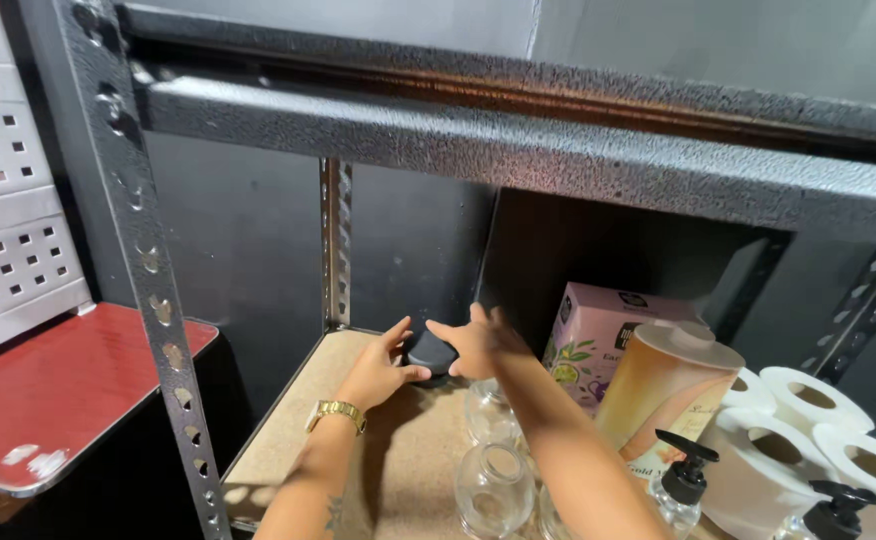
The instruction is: The person transfers black lids, yellow bottles, and clear pump bottles from a white basket onto a metal shelf. They place the items one by one, arranging them in rows on the shelf.
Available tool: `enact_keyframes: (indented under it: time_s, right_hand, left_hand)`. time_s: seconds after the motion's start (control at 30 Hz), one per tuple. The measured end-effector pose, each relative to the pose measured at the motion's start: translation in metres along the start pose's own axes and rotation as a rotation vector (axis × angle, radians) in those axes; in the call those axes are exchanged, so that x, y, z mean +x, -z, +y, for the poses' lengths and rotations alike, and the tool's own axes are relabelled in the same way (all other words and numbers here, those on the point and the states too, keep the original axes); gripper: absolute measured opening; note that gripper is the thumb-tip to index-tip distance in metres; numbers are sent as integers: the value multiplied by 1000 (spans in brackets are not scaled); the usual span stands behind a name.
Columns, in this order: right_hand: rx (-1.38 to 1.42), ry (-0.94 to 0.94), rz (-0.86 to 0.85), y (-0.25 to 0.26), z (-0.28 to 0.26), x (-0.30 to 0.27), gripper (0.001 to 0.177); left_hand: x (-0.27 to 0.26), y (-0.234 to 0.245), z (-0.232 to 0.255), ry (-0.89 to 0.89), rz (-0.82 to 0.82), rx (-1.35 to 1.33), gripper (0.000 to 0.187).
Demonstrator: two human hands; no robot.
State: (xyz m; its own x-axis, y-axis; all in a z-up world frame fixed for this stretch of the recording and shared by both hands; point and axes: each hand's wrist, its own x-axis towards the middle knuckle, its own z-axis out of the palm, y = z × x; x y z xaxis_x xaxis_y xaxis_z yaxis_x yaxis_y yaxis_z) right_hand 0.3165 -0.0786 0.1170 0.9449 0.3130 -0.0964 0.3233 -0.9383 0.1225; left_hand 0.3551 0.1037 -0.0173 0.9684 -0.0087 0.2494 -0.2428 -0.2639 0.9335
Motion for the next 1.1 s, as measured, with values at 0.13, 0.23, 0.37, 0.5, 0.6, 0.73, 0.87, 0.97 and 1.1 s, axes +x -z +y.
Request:
enact_keyframes:
  time_s: [0.13, 0.23, 0.37, 0.5, 0.6, 0.73, 0.87, 0.97, 1.1]
  right_hand:
    - [-53, -10, -48, 17, -10, -22, 80]
    - [-189, 112, -55, 22, -10, -29, 83]
    - [-129, 79, -36, 15, -8, -24, 85]
    - [-105, 56, -32, 13, -9, -19, 87]
    - [-97, 31, -35, 9, -8, -12, 88]
    - [-113, 46, -66, 3, -5, -2, 89]
    - [-110, 30, -51, 3, -5, -2, 89]
    - [-116, 27, -54, 4, -6, -3, 89]
    - [-128, 20, -65, 2, -4, 2, 89]
  left_hand:
    - [-3, 2, 2, 25, -6, 19, 114]
    - [1, 2, -1, 73, -41, 180, 113]
    - [1, 3, -1, 80, -33, 126, 124]
    - [6, 3, -5, 88, -49, 216, 126]
    - [-2, 4, 6, 100, -64, 240, 124]
    - [-8, 6, 11, 91, -76, 305, 120]
    - [-3, 4, 4, 95, -74, 338, 118]
    - [1, 3, -2, 98, -69, 339, 117]
    - [1, 3, 1, 98, -73, 329, 116]
